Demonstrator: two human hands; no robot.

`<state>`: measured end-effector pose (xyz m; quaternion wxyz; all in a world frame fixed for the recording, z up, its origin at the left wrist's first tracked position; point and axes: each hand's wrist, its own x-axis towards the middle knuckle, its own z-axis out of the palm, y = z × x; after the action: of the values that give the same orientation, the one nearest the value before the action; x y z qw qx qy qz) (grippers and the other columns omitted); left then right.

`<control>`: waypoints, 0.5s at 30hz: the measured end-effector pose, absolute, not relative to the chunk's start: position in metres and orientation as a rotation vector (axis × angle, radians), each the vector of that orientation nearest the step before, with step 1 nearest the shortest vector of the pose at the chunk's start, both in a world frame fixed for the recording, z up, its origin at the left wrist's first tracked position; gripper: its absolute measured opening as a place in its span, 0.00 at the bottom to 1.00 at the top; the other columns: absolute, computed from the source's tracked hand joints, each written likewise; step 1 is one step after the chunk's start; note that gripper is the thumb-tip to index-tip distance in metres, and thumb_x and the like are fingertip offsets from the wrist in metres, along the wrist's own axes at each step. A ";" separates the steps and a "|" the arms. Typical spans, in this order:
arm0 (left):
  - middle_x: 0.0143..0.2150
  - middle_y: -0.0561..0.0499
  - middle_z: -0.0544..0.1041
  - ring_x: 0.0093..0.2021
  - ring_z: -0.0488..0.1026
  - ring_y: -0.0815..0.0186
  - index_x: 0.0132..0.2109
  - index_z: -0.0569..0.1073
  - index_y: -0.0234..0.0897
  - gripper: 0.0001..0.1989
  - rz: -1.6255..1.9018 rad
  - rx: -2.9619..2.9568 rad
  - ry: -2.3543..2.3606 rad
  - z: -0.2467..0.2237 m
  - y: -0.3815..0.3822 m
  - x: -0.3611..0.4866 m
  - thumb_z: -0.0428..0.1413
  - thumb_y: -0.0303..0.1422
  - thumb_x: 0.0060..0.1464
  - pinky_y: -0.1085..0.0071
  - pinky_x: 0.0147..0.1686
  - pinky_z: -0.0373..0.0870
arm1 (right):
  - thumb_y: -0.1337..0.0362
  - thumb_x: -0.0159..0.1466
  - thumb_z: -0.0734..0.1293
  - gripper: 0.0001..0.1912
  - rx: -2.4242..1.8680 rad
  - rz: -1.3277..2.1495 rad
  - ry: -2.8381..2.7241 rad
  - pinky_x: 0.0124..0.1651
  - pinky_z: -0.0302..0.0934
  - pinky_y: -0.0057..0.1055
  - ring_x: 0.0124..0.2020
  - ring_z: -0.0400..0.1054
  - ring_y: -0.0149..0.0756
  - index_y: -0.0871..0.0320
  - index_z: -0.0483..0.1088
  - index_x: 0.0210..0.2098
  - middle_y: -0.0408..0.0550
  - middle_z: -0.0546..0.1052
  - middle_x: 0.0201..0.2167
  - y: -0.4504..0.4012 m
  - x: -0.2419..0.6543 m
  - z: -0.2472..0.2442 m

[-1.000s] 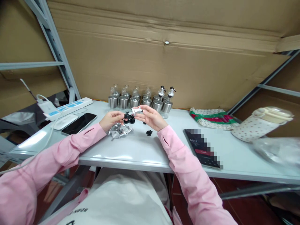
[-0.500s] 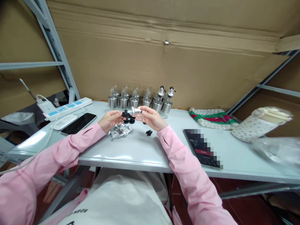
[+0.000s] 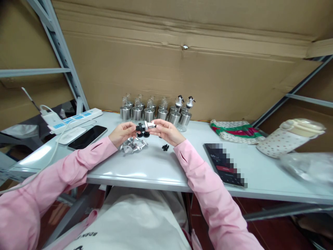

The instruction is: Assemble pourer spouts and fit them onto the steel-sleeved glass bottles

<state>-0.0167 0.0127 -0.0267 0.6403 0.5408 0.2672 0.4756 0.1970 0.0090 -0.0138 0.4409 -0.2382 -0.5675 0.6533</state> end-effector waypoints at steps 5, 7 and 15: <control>0.24 0.51 0.76 0.20 0.69 0.73 0.28 0.68 0.31 0.24 1.091 1.208 0.611 -0.025 0.013 -0.016 0.67 0.44 0.28 0.75 0.24 0.62 | 0.61 0.50 0.72 0.16 -0.597 1.607 -1.434 0.47 0.65 0.34 0.38 0.73 0.34 0.56 0.68 0.37 0.44 0.77 0.35 0.007 0.196 -0.012; 0.24 0.51 0.76 0.20 0.69 0.73 0.28 0.67 0.31 0.24 1.093 1.200 0.616 -0.025 0.013 -0.017 0.67 0.44 0.29 0.74 0.24 0.62 | 0.61 0.50 0.72 0.16 -0.605 1.603 -1.446 0.46 0.65 0.34 0.36 0.74 0.33 0.56 0.68 0.38 0.44 0.77 0.33 0.005 0.195 -0.012; 0.25 0.51 0.76 0.21 0.69 0.73 0.30 0.68 0.31 0.24 1.090 1.209 0.636 -0.030 0.013 -0.013 0.66 0.44 0.29 0.74 0.25 0.63 | 0.55 0.50 0.71 0.15 -0.696 1.561 -1.532 0.45 0.65 0.36 0.34 0.73 0.34 0.60 0.71 0.30 0.46 0.76 0.29 0.014 0.193 -0.011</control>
<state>-0.0132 0.0130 -0.0305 0.6420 0.5304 0.2792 0.4781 0.1926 0.0139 -0.0109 0.4108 -0.2763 -0.6086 0.6201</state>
